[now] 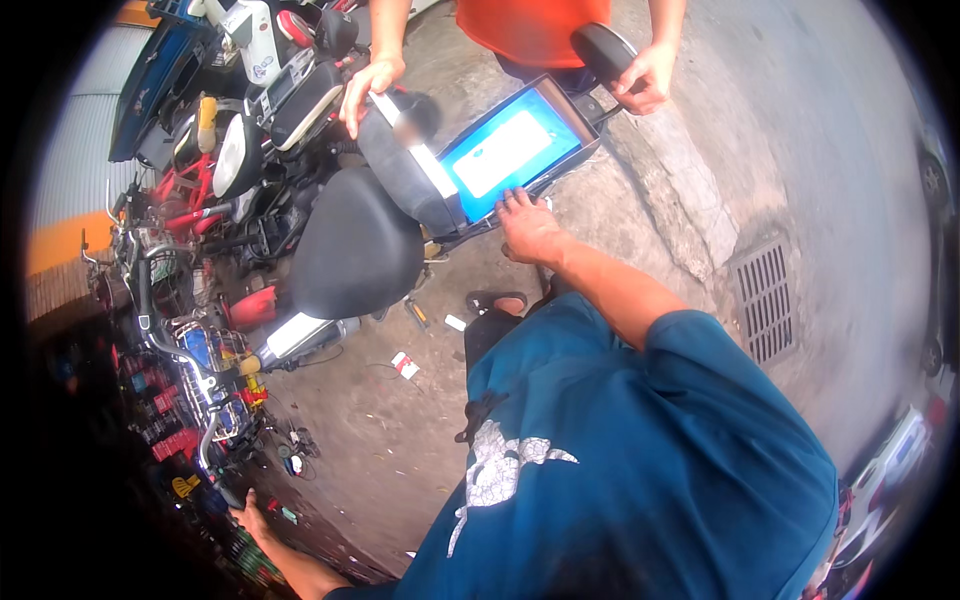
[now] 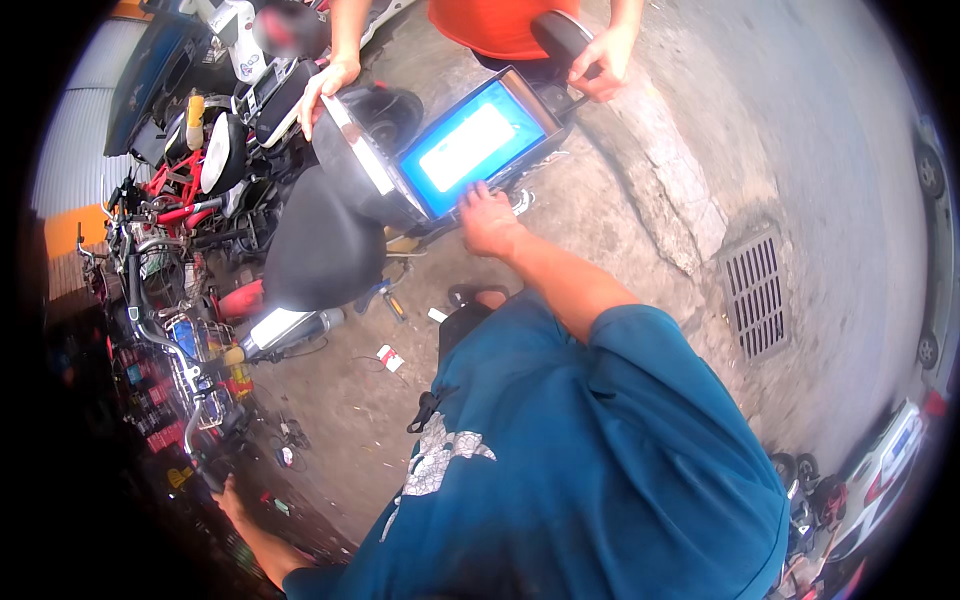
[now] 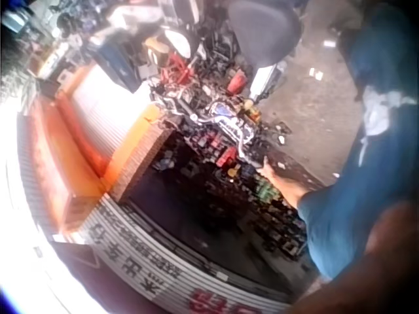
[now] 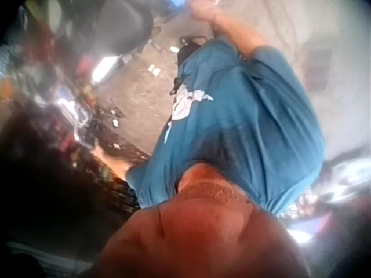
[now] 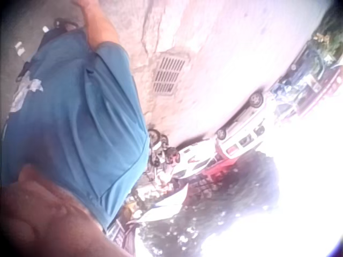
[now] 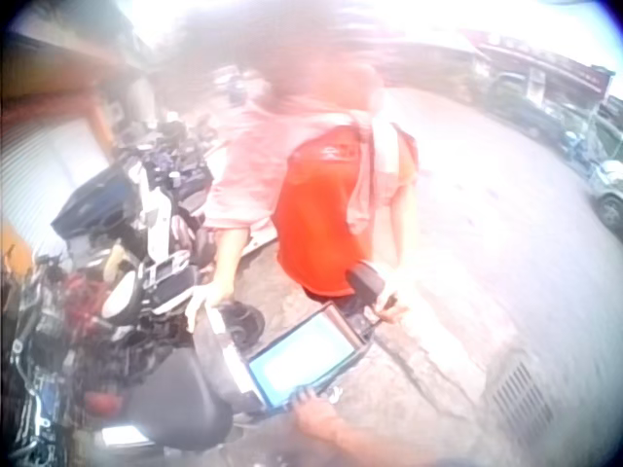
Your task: The person works on an electric bicycle, interacting with a digital screen on a component, adjusting the seat, and handling wires near a battery compartment.
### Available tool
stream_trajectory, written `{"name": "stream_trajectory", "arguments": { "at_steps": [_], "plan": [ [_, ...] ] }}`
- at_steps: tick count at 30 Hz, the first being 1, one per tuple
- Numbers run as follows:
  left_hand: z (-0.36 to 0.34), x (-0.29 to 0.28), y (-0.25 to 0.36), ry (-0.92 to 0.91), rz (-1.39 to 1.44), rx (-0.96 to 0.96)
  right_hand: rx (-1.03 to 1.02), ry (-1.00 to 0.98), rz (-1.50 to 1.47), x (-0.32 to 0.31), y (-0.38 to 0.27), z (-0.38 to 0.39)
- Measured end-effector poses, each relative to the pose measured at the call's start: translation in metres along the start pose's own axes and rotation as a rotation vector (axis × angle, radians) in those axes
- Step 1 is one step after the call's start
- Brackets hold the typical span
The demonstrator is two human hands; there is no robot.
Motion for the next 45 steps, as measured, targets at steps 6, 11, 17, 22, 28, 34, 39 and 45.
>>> {"name": "stream_trajectory", "arguments": {
  "at_steps": [6, 11, 17, 22, 28, 34, 39, 45],
  "plan": [
    [0.013, 0.0, 0.014, -0.015, -0.002, 0.016, -0.006, -0.011, 0.008, -0.006, 0.001, 0.007],
    [0.012, -0.001, 0.009, 0.026, -0.033, 0.029, -0.011, -0.018, 0.041, -0.005, 0.0, 0.006],
    [0.013, 0.002, 0.023, 0.002, -0.044, 0.029, -0.002, -0.016, 0.077, -0.007, 0.0, 0.008],
    [-0.001, -0.005, -0.009, 0.088, -0.064, 0.03, -0.005, -0.035, 0.09, -0.005, -0.004, 0.001],
    [0.01, 0.003, -0.009, -0.041, -0.009, 0.029, -0.022, -0.027, 0.114, -0.004, -0.003, 0.01],
    [0.001, 0.002, -0.014, 0.067, -0.078, -0.027, -0.003, -0.097, 0.17, -0.006, -0.004, 0.008],
    [0.001, 0.005, -0.01, 0.063, -0.059, 0.003, -0.005, -0.078, 0.137, -0.007, -0.005, 0.009],
    [-0.008, 0.008, -0.011, 0.076, -0.151, -0.008, 0.001, -0.057, 0.168, -0.007, -0.005, 0.011]
  ]
}}
Point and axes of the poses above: each hand's wrist, its own z-axis away from the middle knuckle, its own x-axis out of the palm, y = z × x, the point moved 5 cm from there along -z, towards the middle knuckle, and after that the axes turned 6 degrees about -y, right-handed, at the moved point
